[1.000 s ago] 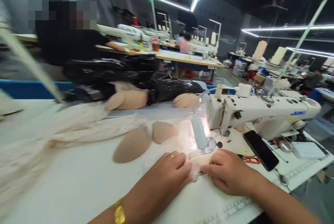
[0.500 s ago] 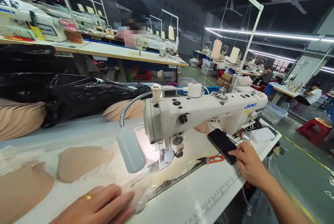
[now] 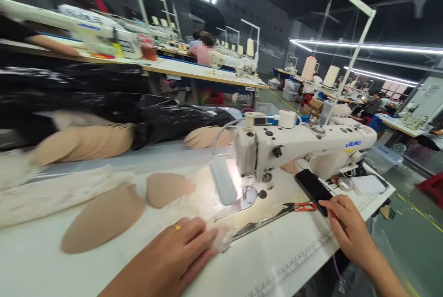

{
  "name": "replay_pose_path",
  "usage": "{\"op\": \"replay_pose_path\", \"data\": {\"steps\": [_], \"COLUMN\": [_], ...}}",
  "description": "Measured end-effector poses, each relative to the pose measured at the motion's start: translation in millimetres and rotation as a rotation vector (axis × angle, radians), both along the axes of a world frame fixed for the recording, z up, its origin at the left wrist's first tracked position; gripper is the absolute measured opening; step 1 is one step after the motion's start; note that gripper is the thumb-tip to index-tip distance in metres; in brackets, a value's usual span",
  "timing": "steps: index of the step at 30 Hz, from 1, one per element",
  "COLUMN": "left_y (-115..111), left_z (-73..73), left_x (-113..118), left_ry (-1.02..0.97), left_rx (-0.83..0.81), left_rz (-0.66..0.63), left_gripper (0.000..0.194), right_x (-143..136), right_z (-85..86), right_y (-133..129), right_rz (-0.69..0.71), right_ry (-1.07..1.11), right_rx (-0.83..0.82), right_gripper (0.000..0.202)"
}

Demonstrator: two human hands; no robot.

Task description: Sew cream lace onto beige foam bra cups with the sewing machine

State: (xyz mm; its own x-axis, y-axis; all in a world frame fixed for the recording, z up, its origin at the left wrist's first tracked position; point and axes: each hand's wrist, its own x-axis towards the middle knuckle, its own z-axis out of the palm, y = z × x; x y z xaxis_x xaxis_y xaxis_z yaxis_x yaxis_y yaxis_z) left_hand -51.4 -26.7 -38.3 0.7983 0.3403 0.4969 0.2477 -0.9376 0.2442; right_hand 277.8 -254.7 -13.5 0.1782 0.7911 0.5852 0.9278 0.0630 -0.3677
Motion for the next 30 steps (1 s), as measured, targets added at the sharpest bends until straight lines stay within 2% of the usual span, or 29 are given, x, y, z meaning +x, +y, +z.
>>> {"op": "replay_pose_path", "data": {"steps": [2,4,6,9,12,14,18,22,25,30], "left_y": [-12,-20,-24,-26,-27,-28,-28,-26,-17,0], "left_z": [16.7,25.8,27.4,24.2,23.4,24.9,26.1,19.6,13.3,10.2], "left_x": [3,7,9,10,10,10,8,8,13,25], "left_ry": [0.079,0.088,0.133,0.155,0.202,0.226,0.219,0.164,0.071,-0.033], "left_rx": [0.001,0.040,0.074,0.146,0.208,0.239,0.278,0.301,0.356,0.445], "left_rz": [0.025,0.031,0.029,0.041,0.068,0.099,0.126,0.110,0.048,-0.144], "left_gripper": [0.021,0.019,0.014,0.008,0.011,0.015,0.020,0.020,0.023,0.031], "right_x": [-15,-34,-54,-79,-90,-91,-90,-91,-89,-79], "right_z": [4.5,9.5,13.3,14.7,10.2,4.8,-4.0,-7.1,-10.7,-16.4], "right_y": [8,27,52,91,121,131,134,131,128,125], "right_rz": [0.161,0.372,0.543,0.672,0.713,0.727,0.739,0.700,0.670,0.643], "right_ry": [-0.022,-0.057,-0.125,-0.269,-0.368,-0.357,-0.243,-0.212,-0.221,-0.227], "right_rx": [-0.071,-0.129,-0.187,-0.273,-0.305,-0.287,-0.253,-0.294,-0.302,-0.273], "right_gripper": [0.049,0.057,0.058,0.048,0.037,0.035,0.038,0.033,0.029,0.033]}}
